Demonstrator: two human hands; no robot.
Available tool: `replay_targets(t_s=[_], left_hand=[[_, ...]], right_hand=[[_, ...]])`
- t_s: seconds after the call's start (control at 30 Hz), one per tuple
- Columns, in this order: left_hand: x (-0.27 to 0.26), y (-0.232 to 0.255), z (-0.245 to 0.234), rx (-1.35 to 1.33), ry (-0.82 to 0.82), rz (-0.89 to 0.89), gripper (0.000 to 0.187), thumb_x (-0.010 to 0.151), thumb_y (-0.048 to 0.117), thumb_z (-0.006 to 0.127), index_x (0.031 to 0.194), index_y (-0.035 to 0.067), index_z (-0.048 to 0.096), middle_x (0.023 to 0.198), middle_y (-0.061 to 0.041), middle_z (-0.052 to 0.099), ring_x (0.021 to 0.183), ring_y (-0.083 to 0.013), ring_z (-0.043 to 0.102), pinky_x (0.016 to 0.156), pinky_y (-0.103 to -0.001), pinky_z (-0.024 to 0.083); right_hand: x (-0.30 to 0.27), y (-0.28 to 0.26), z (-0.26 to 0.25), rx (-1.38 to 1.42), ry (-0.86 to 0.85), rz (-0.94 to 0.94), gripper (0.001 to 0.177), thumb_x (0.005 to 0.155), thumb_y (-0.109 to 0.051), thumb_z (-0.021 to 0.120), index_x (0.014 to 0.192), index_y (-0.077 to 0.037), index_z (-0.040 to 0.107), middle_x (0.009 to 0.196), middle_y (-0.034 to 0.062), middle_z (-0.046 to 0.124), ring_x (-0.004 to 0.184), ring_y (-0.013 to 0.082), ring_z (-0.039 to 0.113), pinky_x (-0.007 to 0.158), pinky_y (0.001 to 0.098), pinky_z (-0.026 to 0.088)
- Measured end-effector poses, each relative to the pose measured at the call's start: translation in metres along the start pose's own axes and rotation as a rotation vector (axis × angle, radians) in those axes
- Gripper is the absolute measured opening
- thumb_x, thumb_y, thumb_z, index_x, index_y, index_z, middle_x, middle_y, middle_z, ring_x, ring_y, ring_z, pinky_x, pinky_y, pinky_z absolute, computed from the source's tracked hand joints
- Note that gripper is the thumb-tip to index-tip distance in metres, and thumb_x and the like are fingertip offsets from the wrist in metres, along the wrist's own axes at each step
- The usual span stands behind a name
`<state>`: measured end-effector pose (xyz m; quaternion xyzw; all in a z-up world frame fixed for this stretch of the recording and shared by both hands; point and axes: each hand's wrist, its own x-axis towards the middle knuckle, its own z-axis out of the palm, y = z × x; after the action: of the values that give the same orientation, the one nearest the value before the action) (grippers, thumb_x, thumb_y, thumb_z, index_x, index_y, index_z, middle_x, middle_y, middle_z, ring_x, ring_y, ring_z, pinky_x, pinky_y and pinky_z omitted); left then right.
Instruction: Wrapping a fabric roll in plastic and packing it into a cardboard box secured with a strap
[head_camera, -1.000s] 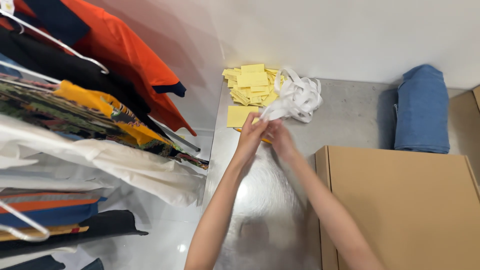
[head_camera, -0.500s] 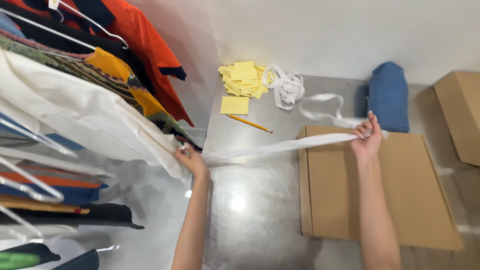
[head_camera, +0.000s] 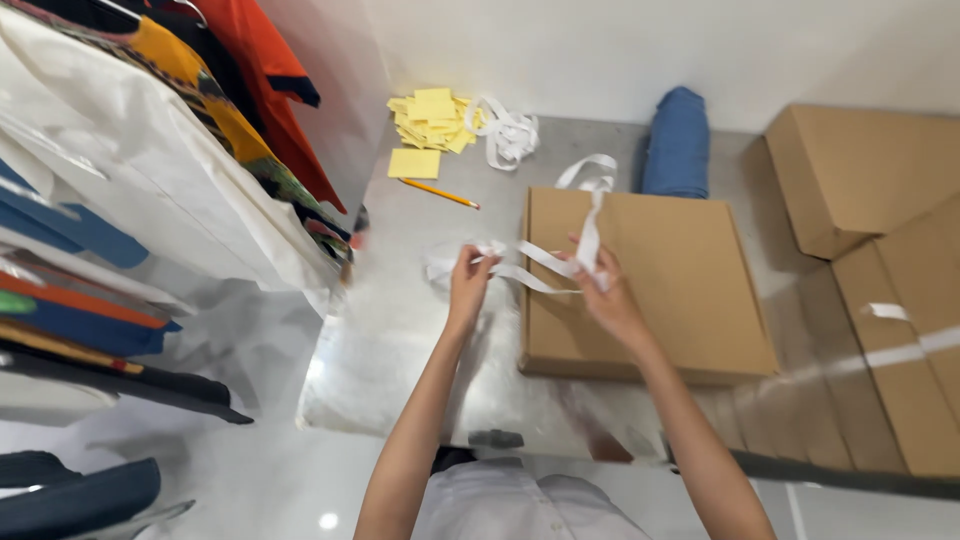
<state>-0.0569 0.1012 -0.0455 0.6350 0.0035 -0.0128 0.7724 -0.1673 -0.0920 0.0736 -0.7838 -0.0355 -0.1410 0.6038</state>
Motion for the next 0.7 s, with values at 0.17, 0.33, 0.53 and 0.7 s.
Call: replay_targets(t_s=[0.17, 0.33, 0.53, 0.7], left_hand=[[-0.102, 0.004, 0.056, 0.049, -0.274, 0.035, 0.005, 0.104, 0.018, 0.054, 0.107, 0.014, 0.056, 0.097, -0.004, 0.063, 0.098, -0.0159, 0.06, 0.091, -0.037, 0.051], [-0.212, 0.048, 0.078, 0.013, -0.525, -0.096, 0.006, 0.109, 0.022, 0.043, 0.105, 0.019, 0.046, 0.085, -0.004, 0.072, 0.093, -0.0156, 0.069, 0.097, -0.035, 0.047], [-0.271, 0.048, 0.061, -0.125, -0.486, -0.294, 0.006, 0.104, 0.022, 0.055, 0.1, 0.017, 0.054, 0.067, 0.008, 0.045, 0.043, -0.0044, 0.041, 0.036, -0.019, 0.037], [-0.307, 0.059, 0.031, -0.263, -0.37, -0.278, 0.003, 0.104, 0.015, 0.056, 0.102, 0.016, 0.054, 0.07, 0.008, 0.045, 0.041, -0.0013, 0.04, 0.033, -0.017, 0.036]], right_hand=[[-0.077, -0.018, -0.025, -0.586, -0.066, -0.617, 0.031, 0.103, -0.023, 0.054, 0.128, -0.027, 0.073, 0.163, 0.0177, 0.032, 0.147, 0.0422, 0.034, 0.116, 0.0494, 0.031], [-0.149, -0.018, -0.061, -0.531, 0.017, -0.603, 0.032, 0.103, -0.02, 0.055, 0.129, -0.026, 0.072, 0.168, 0.0198, 0.017, 0.153, 0.0409, 0.022, 0.122, 0.048, 0.024], [-0.22, -0.039, -0.108, -0.092, 0.295, -0.342, 0.025, 0.104, -0.005, 0.054, 0.125, 0.0, 0.067, 0.171, 0.0102, 0.006, 0.112, 0.0337, 0.069, 0.109, 0.0486, 0.05], [-0.267, -0.026, -0.17, -0.168, 0.873, -0.27, 0.033, 0.112, -0.009, 0.06, 0.145, -0.001, 0.06, 0.168, 0.0084, 0.002, 0.159, 0.0246, 0.02, 0.129, 0.0397, 0.025]])
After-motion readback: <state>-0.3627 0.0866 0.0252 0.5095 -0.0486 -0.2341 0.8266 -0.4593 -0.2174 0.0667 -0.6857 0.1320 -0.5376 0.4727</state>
